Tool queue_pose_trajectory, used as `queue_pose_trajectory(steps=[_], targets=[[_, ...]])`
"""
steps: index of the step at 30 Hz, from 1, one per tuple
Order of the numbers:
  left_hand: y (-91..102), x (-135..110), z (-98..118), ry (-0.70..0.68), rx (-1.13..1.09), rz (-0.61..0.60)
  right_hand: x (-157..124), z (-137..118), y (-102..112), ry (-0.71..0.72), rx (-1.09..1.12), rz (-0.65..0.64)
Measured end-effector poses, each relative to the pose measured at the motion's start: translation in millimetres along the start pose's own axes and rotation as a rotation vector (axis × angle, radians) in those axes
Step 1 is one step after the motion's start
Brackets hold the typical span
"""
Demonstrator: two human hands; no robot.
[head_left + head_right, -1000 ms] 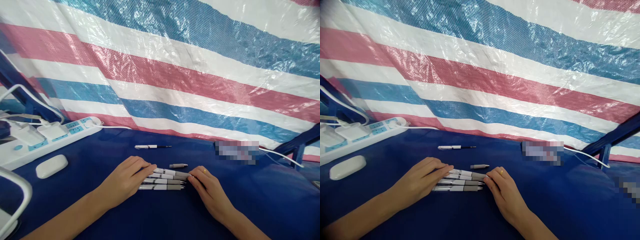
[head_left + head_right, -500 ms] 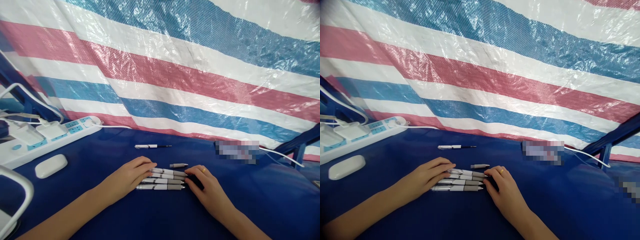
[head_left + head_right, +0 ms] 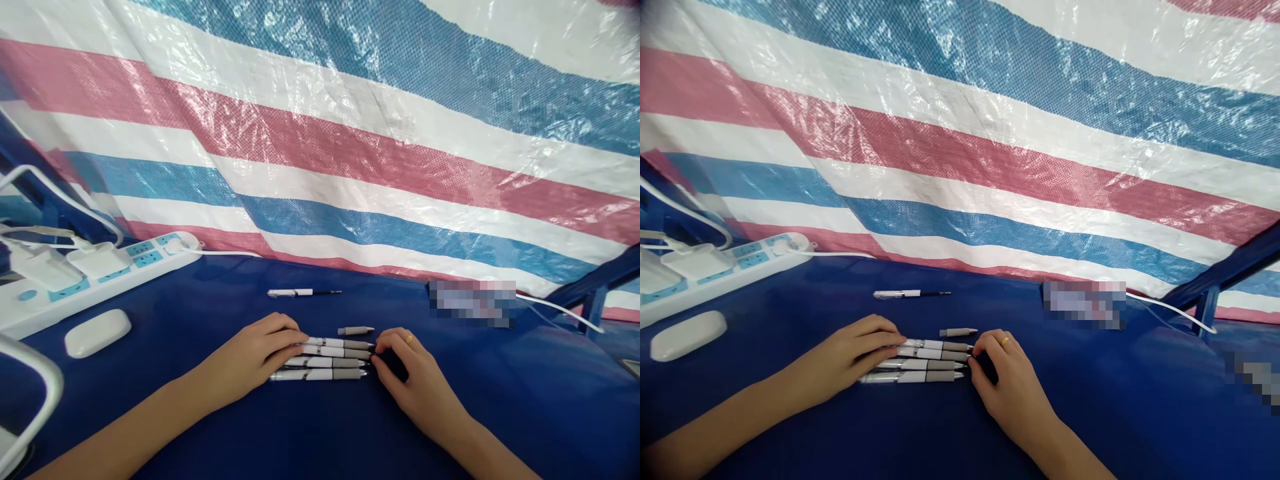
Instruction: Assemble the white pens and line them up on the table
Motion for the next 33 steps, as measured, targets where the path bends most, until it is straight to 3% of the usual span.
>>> queue_pose_trajectory(steps=[11,17,25,33], targets=[[5.3,1,8,-0.008,0.007,-0.012,-4,-9,-1,0.079,0.053,-0.072],[6.4,-1,11,0.001,0.047,-0.041,-5,-8,1,0.053,-0.009,-0.061],[-4.8,-5,16,-0.056,0.130,-0.189,-14,-33,-6,0.391,-0.159,-0.169],[-8.1,-6,11,-0.065,0.124,-0.184,-12,-36,-6,0.396,-0.136,-0.147]])
Point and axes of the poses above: each hand's wrist, its own x-axis towards the middle knuckle, its own y-axis out of the back of the hand, z = x × y, the point moved 7 cm from there along x, towards the middle knuckle, and after that the axes turned 6 degrees about z, right-handed, at the moved point
